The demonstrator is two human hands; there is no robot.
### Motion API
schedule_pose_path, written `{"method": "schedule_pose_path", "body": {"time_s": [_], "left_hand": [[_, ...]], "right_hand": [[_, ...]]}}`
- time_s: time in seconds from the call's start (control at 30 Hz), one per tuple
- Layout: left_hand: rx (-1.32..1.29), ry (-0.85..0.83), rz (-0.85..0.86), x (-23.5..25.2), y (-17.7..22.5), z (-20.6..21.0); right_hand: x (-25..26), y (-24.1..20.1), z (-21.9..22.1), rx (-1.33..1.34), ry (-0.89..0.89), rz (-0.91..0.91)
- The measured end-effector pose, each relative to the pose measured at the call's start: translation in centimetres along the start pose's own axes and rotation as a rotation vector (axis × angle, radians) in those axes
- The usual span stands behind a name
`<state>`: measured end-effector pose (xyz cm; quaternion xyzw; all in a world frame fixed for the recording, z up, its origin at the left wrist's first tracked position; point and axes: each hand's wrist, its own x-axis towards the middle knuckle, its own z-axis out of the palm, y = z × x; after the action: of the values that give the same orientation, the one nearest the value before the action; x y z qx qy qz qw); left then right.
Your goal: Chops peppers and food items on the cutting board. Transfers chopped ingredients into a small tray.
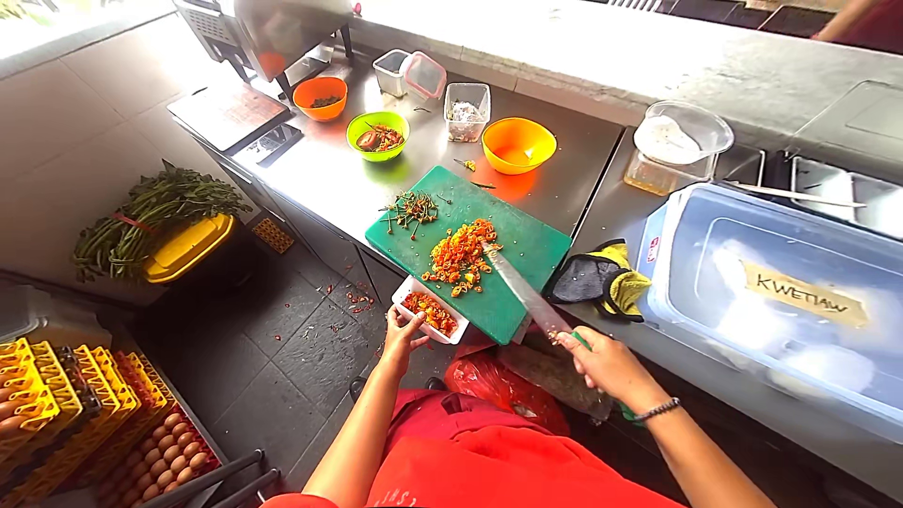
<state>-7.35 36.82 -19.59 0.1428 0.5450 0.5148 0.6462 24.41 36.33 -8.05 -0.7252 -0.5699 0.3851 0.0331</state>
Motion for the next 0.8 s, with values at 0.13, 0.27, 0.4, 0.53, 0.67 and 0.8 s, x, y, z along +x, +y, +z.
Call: {"method": "schedule_pose_path", "body": {"time_s": [0.13,0.27,0.4,0.53,0.67,0.8], "left_hand": [[-0.001,0.007,-0.004,-0.1,0.1,0.1],[0.01,0.003,-0.002,-0.1,-0.1,0.2],[0.012,0.006,-0.013,-0.3,0.0,0.2],[0.02,-0.004,0.0,-0.2,-0.2,0.1],[0.019,-0.009,0.006,-0.2,-0.2,-0.1],[0.009,-0.007,0.017,0.1,-0.3,-0.5]], "right_hand": [[0.8,0.5,-0.6,-0.012,-0.024,0.127],[-0.3,0.4,0.7,-0.02,-0.103,0.08],[-1.4,-0.3,2.5,-0.09,-0.139,-0.009],[-2.9,-1.8,3.6,-0.214,-0.146,-0.122],[-3.8,-2.5,4.5,-0.25,-0.151,-0.177],[-3.8,-2.8,4.2,-0.216,-0.078,-0.186]]}}
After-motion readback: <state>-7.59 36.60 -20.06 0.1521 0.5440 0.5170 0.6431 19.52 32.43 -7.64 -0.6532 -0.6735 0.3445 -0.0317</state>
